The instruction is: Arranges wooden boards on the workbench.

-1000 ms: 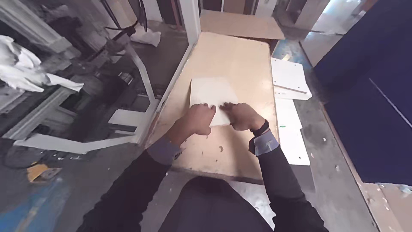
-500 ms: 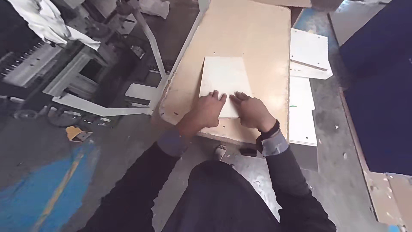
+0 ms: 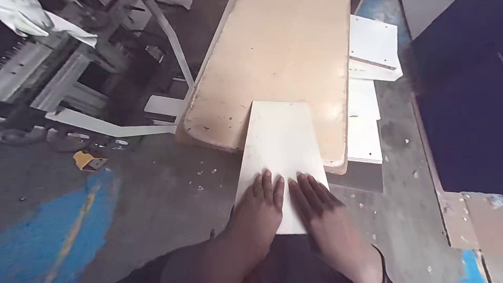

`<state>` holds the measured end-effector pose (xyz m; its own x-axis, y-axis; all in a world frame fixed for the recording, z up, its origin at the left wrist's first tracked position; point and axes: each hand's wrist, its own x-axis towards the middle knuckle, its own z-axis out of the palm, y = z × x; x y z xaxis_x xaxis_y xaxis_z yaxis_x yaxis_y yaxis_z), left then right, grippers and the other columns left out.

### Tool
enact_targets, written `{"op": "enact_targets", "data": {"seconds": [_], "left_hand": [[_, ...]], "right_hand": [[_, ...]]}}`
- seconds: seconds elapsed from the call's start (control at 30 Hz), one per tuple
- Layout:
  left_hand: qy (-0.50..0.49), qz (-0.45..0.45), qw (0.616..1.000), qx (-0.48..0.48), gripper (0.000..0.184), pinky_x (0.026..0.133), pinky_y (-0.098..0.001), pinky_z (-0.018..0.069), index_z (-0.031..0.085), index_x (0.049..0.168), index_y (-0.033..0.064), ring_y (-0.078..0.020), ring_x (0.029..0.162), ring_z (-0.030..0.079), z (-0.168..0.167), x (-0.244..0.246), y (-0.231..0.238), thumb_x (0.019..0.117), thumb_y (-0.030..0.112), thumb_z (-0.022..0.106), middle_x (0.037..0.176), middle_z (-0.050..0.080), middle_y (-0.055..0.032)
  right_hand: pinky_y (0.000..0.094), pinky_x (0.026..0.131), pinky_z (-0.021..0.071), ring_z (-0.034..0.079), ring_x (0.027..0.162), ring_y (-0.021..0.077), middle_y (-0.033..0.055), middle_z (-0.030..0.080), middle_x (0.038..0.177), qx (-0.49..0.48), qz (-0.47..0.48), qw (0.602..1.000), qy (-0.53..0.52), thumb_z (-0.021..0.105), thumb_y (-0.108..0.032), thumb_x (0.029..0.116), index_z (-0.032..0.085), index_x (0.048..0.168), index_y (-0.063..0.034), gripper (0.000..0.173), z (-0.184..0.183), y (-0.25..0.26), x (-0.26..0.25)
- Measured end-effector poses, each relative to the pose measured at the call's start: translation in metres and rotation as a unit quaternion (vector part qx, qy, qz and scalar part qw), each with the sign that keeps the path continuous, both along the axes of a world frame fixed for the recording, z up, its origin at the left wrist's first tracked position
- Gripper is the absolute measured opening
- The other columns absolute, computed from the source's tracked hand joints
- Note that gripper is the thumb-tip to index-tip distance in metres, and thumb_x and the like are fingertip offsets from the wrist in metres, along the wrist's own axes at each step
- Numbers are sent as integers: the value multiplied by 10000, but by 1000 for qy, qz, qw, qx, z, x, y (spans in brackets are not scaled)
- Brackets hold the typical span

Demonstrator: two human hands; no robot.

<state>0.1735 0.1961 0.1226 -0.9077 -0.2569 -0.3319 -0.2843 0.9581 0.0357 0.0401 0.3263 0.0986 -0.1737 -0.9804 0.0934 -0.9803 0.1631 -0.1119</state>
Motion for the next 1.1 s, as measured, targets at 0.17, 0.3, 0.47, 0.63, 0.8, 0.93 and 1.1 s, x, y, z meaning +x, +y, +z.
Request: {"op": "enact_targets", "data": {"seconds": [0.17,0.3,0.47,0.63,0.8,0.93,1.1], "left_hand": [[-106,39,993,25,1044,1083,-548,458,161,1604,-73,-544,1445,355,-4,-37,-38,784,61,794,1584,225,-422],[-49,-6,997,54,963,908,-566,561,323,1554,-84,-547,1324,512,32,-1,-16,752,103,821,1490,398,-421],[-132,-78,972,180,804,886,-591,555,283,1572,-80,-578,1328,495,99,41,-2,951,270,656,1512,371,-427],[-97,-101,985,97,1099,883,-597,548,295,1572,-66,-523,1304,549,89,25,-27,728,374,845,1494,416,-405],[-31,-125,982,140,545,629,-542,585,494,1453,-85,-523,1028,690,113,46,-10,967,148,581,1304,589,-385],[73,-80,987,117,488,853,-620,560,568,1411,-52,-509,1143,666,105,57,-5,971,157,539,1306,630,-342],[137,-95,984,58,386,690,-557,588,666,1311,22,-424,945,741,103,54,-21,1029,147,433,1163,720,-253]], "right_hand": [[499,1072,493,533,1369,384,236,532,1487,102,8,994,-37,789,-33,648,503,1487,-9,886,-2,-45,-26],[449,977,569,645,1252,337,201,642,1375,24,45,999,-16,633,-90,844,620,1390,-33,550,27,-5,-5],[417,979,562,680,1202,324,203,693,1290,73,101,989,-79,512,-133,1008,657,1311,19,369,100,39,32],[417,849,612,707,1152,319,202,705,1265,37,145,989,-16,667,-309,786,657,1291,28,607,92,7,6],[416,821,609,731,1077,335,223,718,1215,83,162,982,-48,480,-81,1032,655,1283,50,333,133,30,26],[410,778,610,745,1040,326,210,735,1181,73,187,977,-67,470,-89,1029,682,1249,37,330,148,19,20],[401,642,588,759,879,301,196,755,1098,72,196,974,-87,468,-162,1032,704,1216,30,355,168,4,6]]}}
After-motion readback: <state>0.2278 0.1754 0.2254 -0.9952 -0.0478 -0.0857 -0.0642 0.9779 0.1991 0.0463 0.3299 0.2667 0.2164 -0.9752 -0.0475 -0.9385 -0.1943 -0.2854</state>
